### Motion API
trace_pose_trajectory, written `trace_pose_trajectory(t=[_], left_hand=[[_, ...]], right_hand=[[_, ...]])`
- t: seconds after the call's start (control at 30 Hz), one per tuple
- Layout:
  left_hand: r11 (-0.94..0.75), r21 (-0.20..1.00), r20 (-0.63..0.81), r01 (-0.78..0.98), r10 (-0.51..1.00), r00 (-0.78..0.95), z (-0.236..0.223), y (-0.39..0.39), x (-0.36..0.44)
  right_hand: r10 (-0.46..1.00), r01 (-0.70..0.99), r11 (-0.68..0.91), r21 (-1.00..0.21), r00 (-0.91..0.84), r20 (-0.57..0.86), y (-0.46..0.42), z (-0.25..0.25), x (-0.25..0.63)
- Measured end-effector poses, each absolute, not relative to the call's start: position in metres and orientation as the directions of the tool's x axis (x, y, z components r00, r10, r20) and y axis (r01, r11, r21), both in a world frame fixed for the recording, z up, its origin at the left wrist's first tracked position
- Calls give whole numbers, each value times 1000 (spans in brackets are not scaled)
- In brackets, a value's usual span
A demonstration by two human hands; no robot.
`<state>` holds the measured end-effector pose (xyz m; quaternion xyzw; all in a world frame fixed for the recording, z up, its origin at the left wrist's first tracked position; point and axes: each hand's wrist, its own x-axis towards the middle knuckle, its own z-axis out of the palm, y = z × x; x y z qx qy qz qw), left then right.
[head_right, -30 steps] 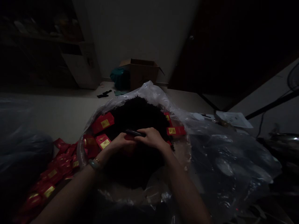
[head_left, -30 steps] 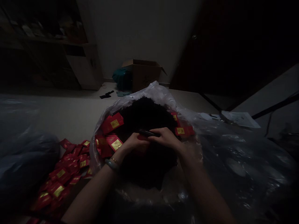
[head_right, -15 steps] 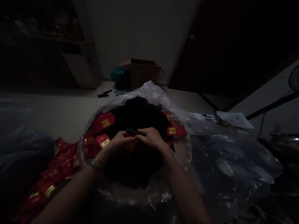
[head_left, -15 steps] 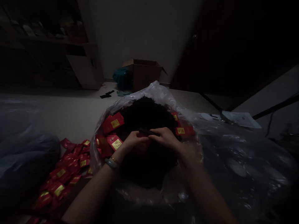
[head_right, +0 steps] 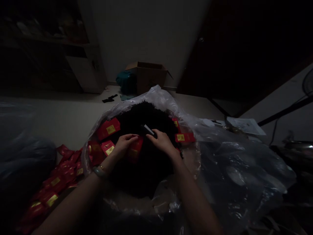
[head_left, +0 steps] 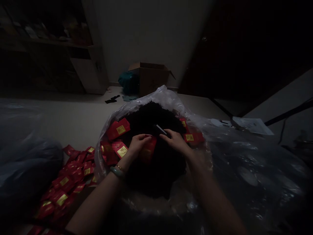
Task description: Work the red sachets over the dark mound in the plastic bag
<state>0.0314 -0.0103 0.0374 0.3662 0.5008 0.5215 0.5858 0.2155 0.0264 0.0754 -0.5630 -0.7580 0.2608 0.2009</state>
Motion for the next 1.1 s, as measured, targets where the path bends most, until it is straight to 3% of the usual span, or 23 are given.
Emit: trace_pose_trajectory(t=[0.2, 0.3, 0.5, 0.9, 1.0, 1.07, 1.1], left_hand=[[200, 938, -232, -282, 969, -83, 38, -12, 35], [189, 920, -227, -344, 971, -75, 39, -12, 36], [177, 922, -200, -345, 979, -30, 43, -14, 36], [180, 953, -178, -245, 984, 30, 38, -13, 34], [136, 987, -141, -85, 988, -62, 38, -9, 30], [117, 962, -89, 249, 989, -121, 40, -9, 26], [112, 874, -54, 473, 990, -134, 41, -10, 24]], right_hand=[[953, 871, 201, -449, -280, -115, 26, 61, 214], [951, 877, 205, -434, -283, -123, 27, 57, 212], [939, 637, 322, -701, -309, 150, 26, 60, 202], [942, 432, 228, -872, -326, 84, 19, 64, 198], [971, 305, 118, -945, -234, 46, 23, 66, 201], [995, 169, 54, -984, -92, 39, 28, 66, 204], [999, 97, 41, -994, -18, 40, 31, 66, 206]])
